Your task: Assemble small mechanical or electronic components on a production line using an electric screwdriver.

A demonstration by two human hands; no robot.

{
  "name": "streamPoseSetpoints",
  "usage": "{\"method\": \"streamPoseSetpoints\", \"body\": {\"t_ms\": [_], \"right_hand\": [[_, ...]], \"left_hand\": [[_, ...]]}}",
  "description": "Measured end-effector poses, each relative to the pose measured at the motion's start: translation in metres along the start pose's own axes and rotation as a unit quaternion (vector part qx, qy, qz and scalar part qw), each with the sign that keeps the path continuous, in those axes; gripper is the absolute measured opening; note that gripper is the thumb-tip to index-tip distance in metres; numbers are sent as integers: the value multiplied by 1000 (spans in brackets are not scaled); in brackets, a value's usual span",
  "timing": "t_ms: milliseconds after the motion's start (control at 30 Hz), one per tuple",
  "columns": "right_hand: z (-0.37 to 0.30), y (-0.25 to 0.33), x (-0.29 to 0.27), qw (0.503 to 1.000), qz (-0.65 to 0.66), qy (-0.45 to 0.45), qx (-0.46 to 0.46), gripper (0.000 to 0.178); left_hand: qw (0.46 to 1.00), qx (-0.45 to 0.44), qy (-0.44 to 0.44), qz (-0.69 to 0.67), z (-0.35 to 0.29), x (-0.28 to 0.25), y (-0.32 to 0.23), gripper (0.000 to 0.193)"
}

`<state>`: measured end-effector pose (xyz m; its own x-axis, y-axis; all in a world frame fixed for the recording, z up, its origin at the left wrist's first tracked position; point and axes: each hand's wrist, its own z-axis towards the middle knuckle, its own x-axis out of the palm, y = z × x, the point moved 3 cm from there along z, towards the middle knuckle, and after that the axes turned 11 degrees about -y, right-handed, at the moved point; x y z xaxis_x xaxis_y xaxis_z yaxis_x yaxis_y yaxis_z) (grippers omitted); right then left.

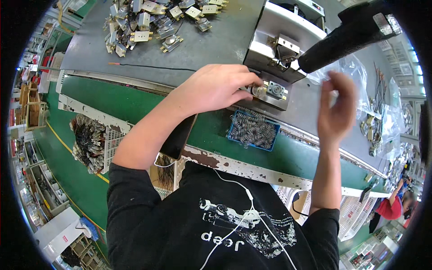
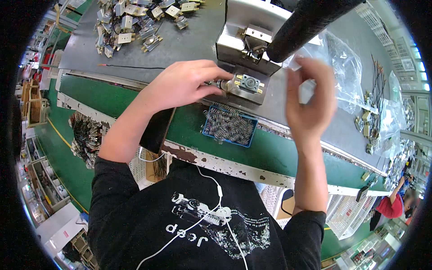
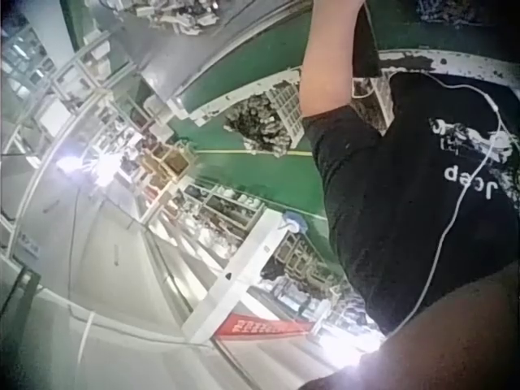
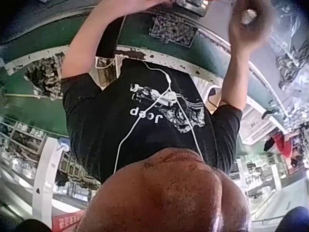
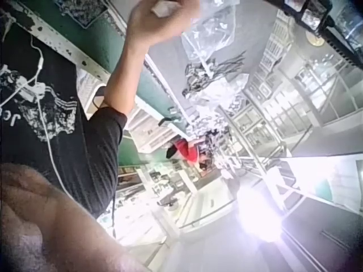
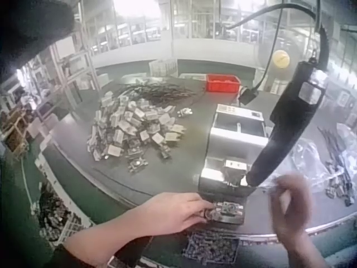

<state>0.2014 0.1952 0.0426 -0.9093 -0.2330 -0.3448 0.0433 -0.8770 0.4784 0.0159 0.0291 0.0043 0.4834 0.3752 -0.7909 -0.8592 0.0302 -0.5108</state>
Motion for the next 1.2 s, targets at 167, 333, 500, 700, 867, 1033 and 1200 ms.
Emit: {"method": "streamPoseSetpoints", "body": {"t_ms": [167,333,500,700,867,1033,1200], "right_hand": [[72,13,18,979,171,-100,49,68],[86,15,37,979,151,-62,120,49],[92,11,14,959,261,-62,93,37],[97,25,16,931,350,-40,101,18],[94,28,17,928,362,-36,77,25],[91,30,14,925,375,-29,53,32],[88,32,16,919,393,-17,33,40]], "left_hand": [[1000,-5,-17,-20,22,0,-8,33],[999,-11,-22,-27,37,17,-10,33],[999,-33,29,-15,38,27,-13,30],[998,-40,38,-10,40,30,-13,28],[999,-33,19,-22,35,34,-11,28],[999,-27,-6,-33,33,40,-9,28],[999,-22,-5,-34,31,39,-5,30]]}}
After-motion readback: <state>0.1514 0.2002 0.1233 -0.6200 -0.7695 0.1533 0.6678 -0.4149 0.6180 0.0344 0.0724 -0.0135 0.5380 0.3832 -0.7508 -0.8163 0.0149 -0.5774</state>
